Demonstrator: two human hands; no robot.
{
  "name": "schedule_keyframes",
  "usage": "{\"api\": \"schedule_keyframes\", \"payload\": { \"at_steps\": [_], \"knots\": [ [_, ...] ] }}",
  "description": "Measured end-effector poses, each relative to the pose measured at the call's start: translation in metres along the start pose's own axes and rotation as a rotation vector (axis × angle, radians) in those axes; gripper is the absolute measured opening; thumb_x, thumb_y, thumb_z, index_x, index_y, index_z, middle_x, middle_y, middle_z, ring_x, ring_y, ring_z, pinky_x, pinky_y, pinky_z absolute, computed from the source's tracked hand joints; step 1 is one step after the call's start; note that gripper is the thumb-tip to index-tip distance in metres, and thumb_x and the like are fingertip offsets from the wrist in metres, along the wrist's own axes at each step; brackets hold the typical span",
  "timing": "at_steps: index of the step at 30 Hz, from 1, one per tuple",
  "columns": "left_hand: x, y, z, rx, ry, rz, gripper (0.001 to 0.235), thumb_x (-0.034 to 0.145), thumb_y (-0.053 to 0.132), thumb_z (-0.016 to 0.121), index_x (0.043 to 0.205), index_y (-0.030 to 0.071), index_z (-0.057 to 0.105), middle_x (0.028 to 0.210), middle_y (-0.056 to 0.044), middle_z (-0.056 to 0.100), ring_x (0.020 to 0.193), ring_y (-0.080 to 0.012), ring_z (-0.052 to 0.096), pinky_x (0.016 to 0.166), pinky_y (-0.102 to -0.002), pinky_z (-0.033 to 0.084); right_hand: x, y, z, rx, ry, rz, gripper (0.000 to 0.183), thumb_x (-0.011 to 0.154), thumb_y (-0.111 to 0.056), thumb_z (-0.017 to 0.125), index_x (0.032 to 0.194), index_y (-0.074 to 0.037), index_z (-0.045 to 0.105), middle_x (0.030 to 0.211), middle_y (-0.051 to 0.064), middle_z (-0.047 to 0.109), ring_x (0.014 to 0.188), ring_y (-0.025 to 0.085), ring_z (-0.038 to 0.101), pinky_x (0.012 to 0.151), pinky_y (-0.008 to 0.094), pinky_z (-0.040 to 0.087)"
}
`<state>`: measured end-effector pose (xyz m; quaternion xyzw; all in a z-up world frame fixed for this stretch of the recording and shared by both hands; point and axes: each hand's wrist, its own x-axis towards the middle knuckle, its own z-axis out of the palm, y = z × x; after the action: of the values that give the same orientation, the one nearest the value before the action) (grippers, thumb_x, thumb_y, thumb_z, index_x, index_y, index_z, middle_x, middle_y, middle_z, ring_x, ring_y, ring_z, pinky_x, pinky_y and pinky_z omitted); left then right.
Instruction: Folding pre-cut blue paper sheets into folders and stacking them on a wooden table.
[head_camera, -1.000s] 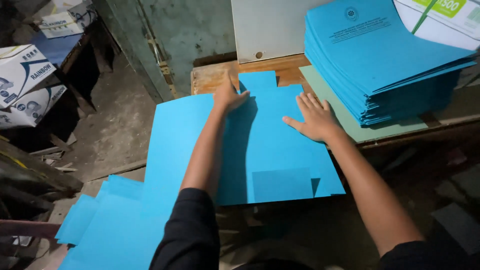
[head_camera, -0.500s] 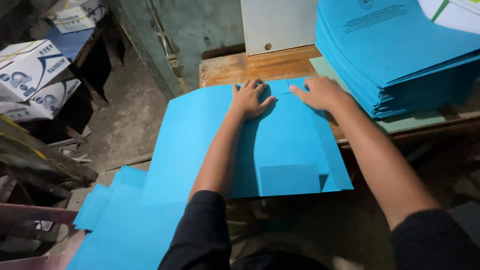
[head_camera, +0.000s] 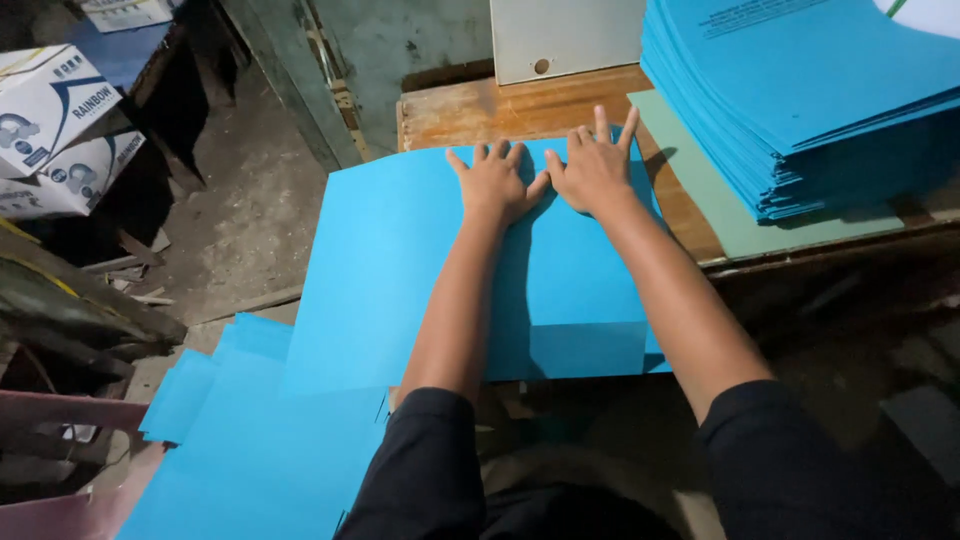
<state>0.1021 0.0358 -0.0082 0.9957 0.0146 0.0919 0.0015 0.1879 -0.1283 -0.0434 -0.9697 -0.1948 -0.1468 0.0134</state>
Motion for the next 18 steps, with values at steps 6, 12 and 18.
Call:
{"api": "schedule_keyframes", "payload": {
  "at_steps": [6,12,18],
  "knots": [
    [-0.011,0.006,-0.012,-0.078,-0.054,-0.053,0.078,0.096,0.069,0.029,0.159,0.025,0.040,0.166,-0.002,0.037,0.155,-0.0302,0.028,0.117,-0.078,0.014,-0.016,-0.004,-0.020,0.172,-0.123,0.048,0.079,0.109,-0.061,0.019,0.159,-0.004,0.039,0.169,0.019,0.030,0.159,0.043,0.007,0.118,0.076,-0.016],
    [-0.015,0.002,-0.017,-0.139,-0.066,-0.041,0.080,0.095,0.069,0.032,0.160,0.023,0.039,0.168,-0.003,0.035,0.156,-0.0319,0.025,0.116,-0.079,0.015,-0.018,0.000,-0.035,0.302,-0.267,0.022,0.068,0.107,-0.055,0.033,0.166,-0.021,0.028,0.175,0.015,0.003,0.160,0.043,0.004,0.123,0.074,0.008],
    [-0.012,0.001,-0.012,-0.143,-0.071,-0.040,0.078,0.098,0.067,0.028,0.161,0.023,0.037,0.169,-0.004,0.033,0.157,-0.0327,0.023,0.117,-0.078,0.014,-0.053,0.031,-0.093,0.524,-0.363,0.048,0.077,0.101,-0.063,0.043,0.163,-0.016,0.038,0.172,0.013,0.024,0.160,0.034,0.018,0.131,0.054,0.011]
  ]
}}
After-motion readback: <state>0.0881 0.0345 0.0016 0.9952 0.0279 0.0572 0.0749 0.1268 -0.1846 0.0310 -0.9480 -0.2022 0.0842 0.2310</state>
